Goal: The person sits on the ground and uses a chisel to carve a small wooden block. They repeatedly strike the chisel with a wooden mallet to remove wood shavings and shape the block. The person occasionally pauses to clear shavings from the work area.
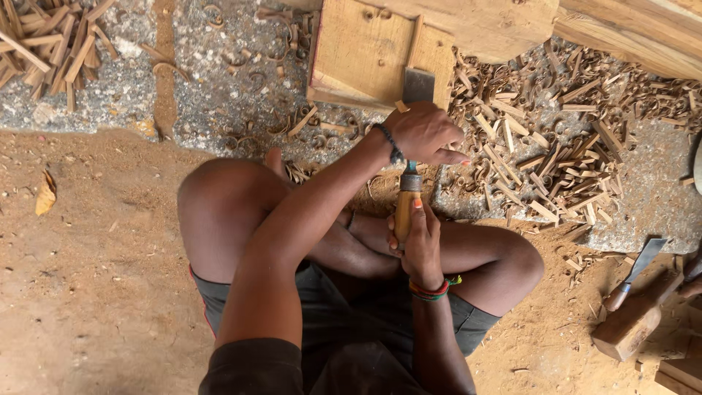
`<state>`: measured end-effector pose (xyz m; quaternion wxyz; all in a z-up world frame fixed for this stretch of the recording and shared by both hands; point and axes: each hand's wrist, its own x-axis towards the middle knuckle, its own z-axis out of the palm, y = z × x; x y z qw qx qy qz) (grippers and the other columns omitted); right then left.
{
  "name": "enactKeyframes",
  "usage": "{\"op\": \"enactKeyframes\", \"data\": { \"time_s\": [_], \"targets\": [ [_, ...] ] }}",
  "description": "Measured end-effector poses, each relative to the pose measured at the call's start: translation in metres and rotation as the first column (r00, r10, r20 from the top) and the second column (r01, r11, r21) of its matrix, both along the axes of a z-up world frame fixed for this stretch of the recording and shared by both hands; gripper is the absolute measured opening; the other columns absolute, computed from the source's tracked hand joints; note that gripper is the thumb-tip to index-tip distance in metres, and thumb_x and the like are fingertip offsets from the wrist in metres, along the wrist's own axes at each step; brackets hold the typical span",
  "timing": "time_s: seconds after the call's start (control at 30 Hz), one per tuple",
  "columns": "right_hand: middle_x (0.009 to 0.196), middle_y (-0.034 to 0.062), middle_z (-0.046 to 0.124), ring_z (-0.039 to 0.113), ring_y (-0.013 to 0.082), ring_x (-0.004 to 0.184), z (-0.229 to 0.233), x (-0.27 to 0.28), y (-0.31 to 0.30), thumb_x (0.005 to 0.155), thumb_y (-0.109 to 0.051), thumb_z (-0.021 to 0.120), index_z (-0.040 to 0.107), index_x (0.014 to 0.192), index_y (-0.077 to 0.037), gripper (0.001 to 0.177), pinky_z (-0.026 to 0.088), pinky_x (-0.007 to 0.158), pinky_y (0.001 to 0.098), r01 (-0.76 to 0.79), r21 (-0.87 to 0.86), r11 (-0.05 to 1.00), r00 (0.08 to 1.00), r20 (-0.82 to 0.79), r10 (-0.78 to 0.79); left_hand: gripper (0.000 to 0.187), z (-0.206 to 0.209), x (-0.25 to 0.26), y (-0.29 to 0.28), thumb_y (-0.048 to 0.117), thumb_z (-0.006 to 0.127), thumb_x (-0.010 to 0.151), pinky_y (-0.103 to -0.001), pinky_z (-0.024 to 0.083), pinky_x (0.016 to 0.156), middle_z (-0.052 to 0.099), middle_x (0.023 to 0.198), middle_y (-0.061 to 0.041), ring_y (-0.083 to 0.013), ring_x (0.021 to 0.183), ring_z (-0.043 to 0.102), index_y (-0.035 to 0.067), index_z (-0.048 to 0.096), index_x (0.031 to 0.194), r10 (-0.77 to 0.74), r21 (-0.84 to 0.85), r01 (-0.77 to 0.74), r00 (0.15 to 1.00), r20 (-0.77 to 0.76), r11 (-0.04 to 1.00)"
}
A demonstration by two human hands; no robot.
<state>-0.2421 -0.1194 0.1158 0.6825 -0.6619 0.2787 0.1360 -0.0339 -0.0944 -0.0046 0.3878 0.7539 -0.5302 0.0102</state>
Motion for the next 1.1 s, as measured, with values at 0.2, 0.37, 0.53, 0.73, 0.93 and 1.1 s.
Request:
{"op": "enactKeyframes", "data": {
  "time_s": [0.2,0.37,0.53,0.73,0.93,1.1],
  "targets": [
    [0.071,0.0082,0.060,0.049,0.0114,0.045,-0.005,-0.003,0.001,0.110,-0.041,0.038,0.054,0.110,-0.003,0.041,0.034,0.036,0.0252,-0.025,-0.033,0.999,0.998,0.048,0.026,0.064,0.019,-0.004,0.003,0.067,0.059,0.097,-0.034,0.051,0.046,0.058,0.060,-0.005,-0.0160,0.047,0.051,0.010,0.055,0.126,-0.063,0.235,0.081,0.994,-0.086,0.968],
    [0.070,0.0074,0.058,0.045,0.0105,0.043,0.000,0.003,-0.029,0.109,-0.039,0.039,0.056,0.111,-0.002,0.041,0.033,0.035,0.0249,-0.048,-0.057,0.997,0.999,-0.020,0.047,0.092,0.006,-0.001,-0.026,0.072,0.064,0.094,-0.050,0.047,0.101,0.054,0.136,-0.022,-0.0329,0.115,0.058,0.011,0.032,0.154,0.047,0.145,-0.058,0.996,0.080,0.988],
    [0.072,0.0077,0.059,0.048,0.0113,0.046,-0.005,0.002,-0.029,0.109,-0.039,0.039,0.055,0.111,-0.002,0.040,0.036,0.037,0.0253,-0.081,-0.031,0.996,0.996,0.040,0.082,0.108,0.011,0.005,-0.021,0.074,0.063,0.090,-0.048,0.021,0.128,0.017,0.166,-0.025,-0.0345,0.155,0.022,0.011,0.017,0.163,0.024,0.298,-0.007,0.998,-0.053,0.955],
    [0.073,0.0078,0.061,0.049,0.0096,0.047,-0.012,-0.001,0.001,0.110,-0.043,0.036,0.053,0.110,-0.003,0.044,0.040,0.038,0.0245,-0.065,-0.042,0.997,0.994,0.080,0.068,0.109,0.017,0.006,-0.002,0.077,0.062,0.089,-0.048,0.021,0.126,0.019,0.166,-0.026,-0.0356,0.154,0.024,0.009,0.017,0.161,-0.068,0.315,0.084,0.996,-0.061,0.945],
    [0.072,0.0076,0.060,0.047,0.0095,0.045,-0.011,0.001,0.010,0.108,-0.044,0.037,0.053,0.107,-0.005,0.042,0.035,0.036,0.0232,0.017,-0.007,1.000,1.000,0.013,-0.017,0.114,0.012,0.008,0.001,0.080,0.061,0.090,-0.046,0.024,0.127,0.027,0.161,-0.031,-0.0398,0.151,0.032,0.001,0.019,0.160,-0.113,0.307,0.126,0.992,-0.062,0.943],
    [0.073,0.0069,0.059,0.051,0.0098,0.048,-0.023,0.016,0.009,0.110,-0.044,0.038,0.052,0.105,-0.003,0.043,0.038,0.039,0.0236,0.001,-0.028,1.000,0.997,0.083,0.002,0.118,0.012,0.024,0.003,0.088,0.062,0.087,-0.049,0.032,0.116,0.044,0.144,-0.035,-0.0439,0.134,0.047,-0.003,0.024,0.152,-0.100,0.097,0.091,0.991,0.086,0.991]
  ]
}}
